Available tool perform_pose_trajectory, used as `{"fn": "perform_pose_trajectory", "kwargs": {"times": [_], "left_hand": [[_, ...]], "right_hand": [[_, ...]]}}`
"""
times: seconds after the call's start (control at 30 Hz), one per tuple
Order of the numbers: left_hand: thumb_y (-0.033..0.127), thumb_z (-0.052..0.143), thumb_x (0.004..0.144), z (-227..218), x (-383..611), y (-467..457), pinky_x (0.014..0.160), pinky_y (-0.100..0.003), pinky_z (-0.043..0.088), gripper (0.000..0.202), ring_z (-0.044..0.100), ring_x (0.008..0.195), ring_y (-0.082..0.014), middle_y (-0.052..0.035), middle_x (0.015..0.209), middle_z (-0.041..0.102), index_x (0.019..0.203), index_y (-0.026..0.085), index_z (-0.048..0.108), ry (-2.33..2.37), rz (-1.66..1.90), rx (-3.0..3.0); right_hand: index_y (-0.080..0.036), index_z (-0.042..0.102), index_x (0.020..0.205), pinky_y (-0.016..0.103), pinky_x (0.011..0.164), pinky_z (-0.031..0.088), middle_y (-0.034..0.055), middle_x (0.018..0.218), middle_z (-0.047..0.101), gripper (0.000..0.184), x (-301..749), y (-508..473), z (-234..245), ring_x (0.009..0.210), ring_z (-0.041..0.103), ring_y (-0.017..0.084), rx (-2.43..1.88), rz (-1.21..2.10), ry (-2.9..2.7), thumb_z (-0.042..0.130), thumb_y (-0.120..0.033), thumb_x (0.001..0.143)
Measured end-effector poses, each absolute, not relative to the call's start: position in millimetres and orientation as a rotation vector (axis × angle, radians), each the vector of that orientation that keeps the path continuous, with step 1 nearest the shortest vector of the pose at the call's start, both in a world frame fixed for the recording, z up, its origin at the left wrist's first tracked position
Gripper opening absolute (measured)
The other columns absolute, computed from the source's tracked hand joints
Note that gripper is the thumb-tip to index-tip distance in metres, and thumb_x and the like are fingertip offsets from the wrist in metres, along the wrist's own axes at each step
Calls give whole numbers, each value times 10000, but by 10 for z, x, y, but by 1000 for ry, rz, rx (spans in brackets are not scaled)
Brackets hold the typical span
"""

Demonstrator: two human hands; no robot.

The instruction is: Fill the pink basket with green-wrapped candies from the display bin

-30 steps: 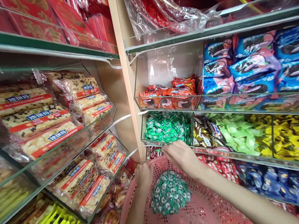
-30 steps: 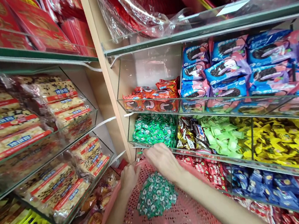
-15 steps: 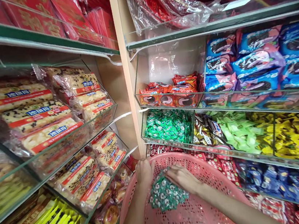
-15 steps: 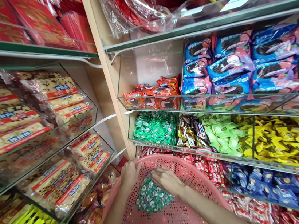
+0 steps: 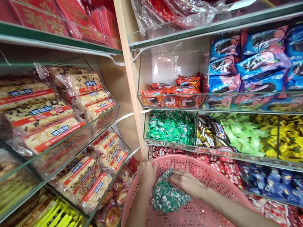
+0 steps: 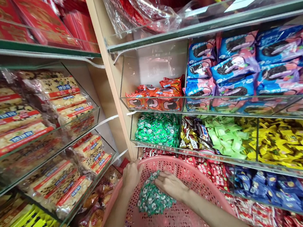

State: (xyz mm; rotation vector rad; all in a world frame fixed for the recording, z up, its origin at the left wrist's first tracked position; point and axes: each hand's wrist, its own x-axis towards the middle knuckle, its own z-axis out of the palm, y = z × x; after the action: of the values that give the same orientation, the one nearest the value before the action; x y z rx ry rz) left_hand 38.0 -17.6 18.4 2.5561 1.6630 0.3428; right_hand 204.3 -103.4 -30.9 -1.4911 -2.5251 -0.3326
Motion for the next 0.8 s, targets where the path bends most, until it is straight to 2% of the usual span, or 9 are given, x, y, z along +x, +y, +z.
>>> {"fn": "perform_pose_trajectory", "kwargs": {"times": [0.3, 0.6, 0.8], "left_hand": [[400, 346, 910, 209, 377, -190, 783, -281, 409, 388, 595, 978, -210, -100, 1008, 664, 1131, 211, 603, 1674, 320, 2552], [384, 360, 904, 203, 391, -191, 788, -289, 415, 379, 594, 979, -217, -101, 1013, 663, 1128, 209, 609, 1667, 338, 2554], [385, 369, 898, 182, 393, -182, 782, -304, 423, 388, 602, 969, -234, -115, 997, 668, 1136, 200, 614, 1677, 361, 2530]], "right_hand": [[-199, 535, 797, 278, 719, 379, 5, 716, 591, 237, 2007, -1083, -334, 757, 553, 147, -1352, -441, -2580, 365, -254, 952], [-190, 519, 759, 277, 654, 372, -7, 714, 593, 198, 1980, -1036, -481, 723, 548, 148, -1390, -518, -2587, 421, -194, 931], [-190, 517, 756, 283, 688, 375, 0, 724, 582, 212, 1957, -1041, -336, 737, 541, 151, -1352, -550, -2513, 422, -255, 934]]}}
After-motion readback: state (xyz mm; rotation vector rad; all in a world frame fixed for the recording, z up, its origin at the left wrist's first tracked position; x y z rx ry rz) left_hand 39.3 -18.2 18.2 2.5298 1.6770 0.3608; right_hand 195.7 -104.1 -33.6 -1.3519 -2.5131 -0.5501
